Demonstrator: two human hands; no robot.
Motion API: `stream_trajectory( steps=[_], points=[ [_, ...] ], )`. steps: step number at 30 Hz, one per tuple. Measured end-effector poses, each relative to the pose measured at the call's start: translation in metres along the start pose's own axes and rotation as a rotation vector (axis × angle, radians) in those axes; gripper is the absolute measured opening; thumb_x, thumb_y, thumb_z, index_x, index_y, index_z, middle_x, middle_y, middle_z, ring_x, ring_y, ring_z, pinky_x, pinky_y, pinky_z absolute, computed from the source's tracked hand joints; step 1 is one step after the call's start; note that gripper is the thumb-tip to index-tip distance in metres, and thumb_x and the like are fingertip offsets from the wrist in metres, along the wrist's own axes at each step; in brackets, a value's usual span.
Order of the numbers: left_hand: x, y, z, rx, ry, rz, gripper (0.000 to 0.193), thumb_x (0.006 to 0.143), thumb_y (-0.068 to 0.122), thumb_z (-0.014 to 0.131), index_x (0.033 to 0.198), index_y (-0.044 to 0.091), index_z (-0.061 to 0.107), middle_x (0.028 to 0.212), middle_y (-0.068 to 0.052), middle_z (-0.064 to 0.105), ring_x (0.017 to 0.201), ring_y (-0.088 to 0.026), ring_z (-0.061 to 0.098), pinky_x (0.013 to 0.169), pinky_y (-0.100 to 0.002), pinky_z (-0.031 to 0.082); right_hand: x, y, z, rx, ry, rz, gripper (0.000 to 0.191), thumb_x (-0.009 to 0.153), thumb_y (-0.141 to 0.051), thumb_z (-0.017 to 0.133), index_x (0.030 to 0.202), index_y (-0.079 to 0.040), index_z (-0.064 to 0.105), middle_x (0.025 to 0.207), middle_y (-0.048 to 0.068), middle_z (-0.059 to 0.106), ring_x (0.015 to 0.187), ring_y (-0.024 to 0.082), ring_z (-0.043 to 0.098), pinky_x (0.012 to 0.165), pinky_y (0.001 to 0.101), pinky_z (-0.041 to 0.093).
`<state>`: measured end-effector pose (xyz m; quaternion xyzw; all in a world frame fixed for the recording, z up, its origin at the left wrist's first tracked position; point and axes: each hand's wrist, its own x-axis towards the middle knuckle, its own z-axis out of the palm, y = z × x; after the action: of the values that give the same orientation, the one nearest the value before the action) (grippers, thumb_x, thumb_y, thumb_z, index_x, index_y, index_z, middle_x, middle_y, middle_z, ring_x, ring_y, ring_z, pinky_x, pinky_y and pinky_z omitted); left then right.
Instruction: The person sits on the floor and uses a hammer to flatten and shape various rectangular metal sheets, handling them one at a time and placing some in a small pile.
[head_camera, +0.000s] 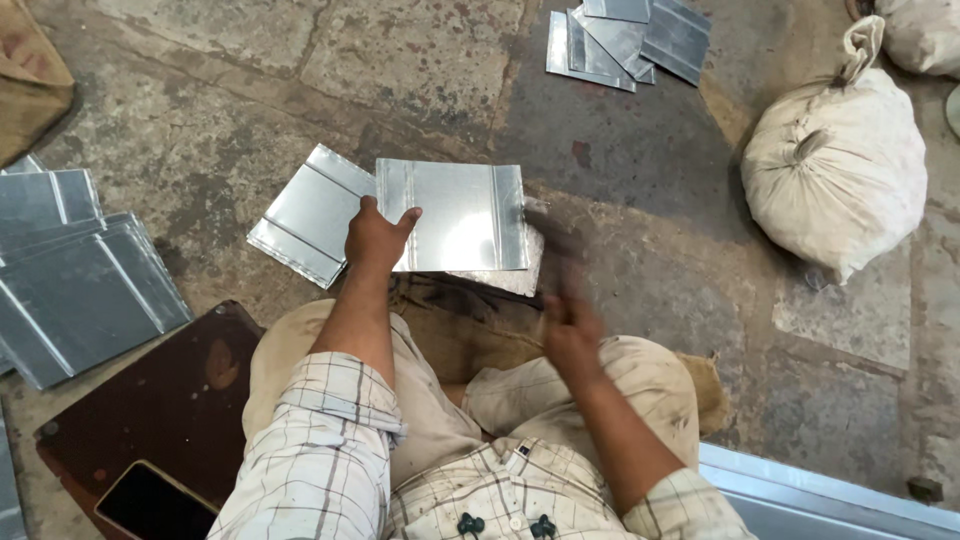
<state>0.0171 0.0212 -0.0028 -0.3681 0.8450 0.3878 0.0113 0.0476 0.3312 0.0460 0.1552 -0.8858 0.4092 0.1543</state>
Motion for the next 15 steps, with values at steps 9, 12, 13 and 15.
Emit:
stream_trajectory(
  steps=[9, 12, 13, 15],
  points=[
    [0.004, -0.003, 0.005, 0.023, -0.014, 0.022, 0.09, 0.079, 0.061, 0.08, 0.137, -0.001, 0.051, 0.124, -0.026, 0.068, 0.116, -0.041, 0.066, 0.093, -0.048, 0.056, 0.08, -0.041, -0.068, 0.332, 0.078, -0.1, 0.036, 0.115, -0.027, 0.062, 0.144, -0.004, 0.062, 0.082, 0.004, 0.064, 0.071, 0.007, 0.06, 0.062, 0.0256, 0.056],
    [0.006, -0.005, 0.006, 0.024, 0.002, 0.028, 0.09, 0.079, 0.062, 0.081, 0.137, -0.001, 0.052, 0.124, -0.026, 0.068, 0.116, -0.042, 0.066, 0.092, -0.049, 0.055, 0.094, -0.054, -0.099, 0.679, 0.268, -0.298, 0.039, 0.116, -0.033, 0.058, 0.147, -0.009, 0.06, 0.082, 0.007, 0.066, 0.058, 0.006, 0.056, 0.05, 0.0228, 0.046],
    [0.006, -0.006, 0.007, 0.027, 0.0, 0.024, 0.089, 0.079, 0.062, 0.081, 0.136, -0.001, 0.052, 0.124, -0.026, 0.067, 0.116, -0.042, 0.065, 0.092, -0.05, 0.055, 0.09, -0.05, -0.099, 0.712, 0.321, -0.379, 0.041, 0.114, -0.036, 0.057, 0.144, -0.009, 0.06, 0.083, 0.006, 0.064, 0.057, 0.006, 0.055, 0.049, 0.0221, 0.046],
    [0.006, -0.007, 0.008, 0.024, -0.003, 0.02, 0.089, 0.079, 0.062, 0.081, 0.136, 0.0, 0.052, 0.124, -0.026, 0.068, 0.116, -0.042, 0.066, 0.092, -0.05, 0.055, 0.074, -0.032, -0.084, 0.801, 0.374, -0.482, 0.036, 0.111, -0.038, 0.056, 0.135, -0.012, 0.06, 0.084, 0.007, 0.063, 0.054, 0.009, 0.054, 0.048, 0.0236, 0.046]
  ],
)
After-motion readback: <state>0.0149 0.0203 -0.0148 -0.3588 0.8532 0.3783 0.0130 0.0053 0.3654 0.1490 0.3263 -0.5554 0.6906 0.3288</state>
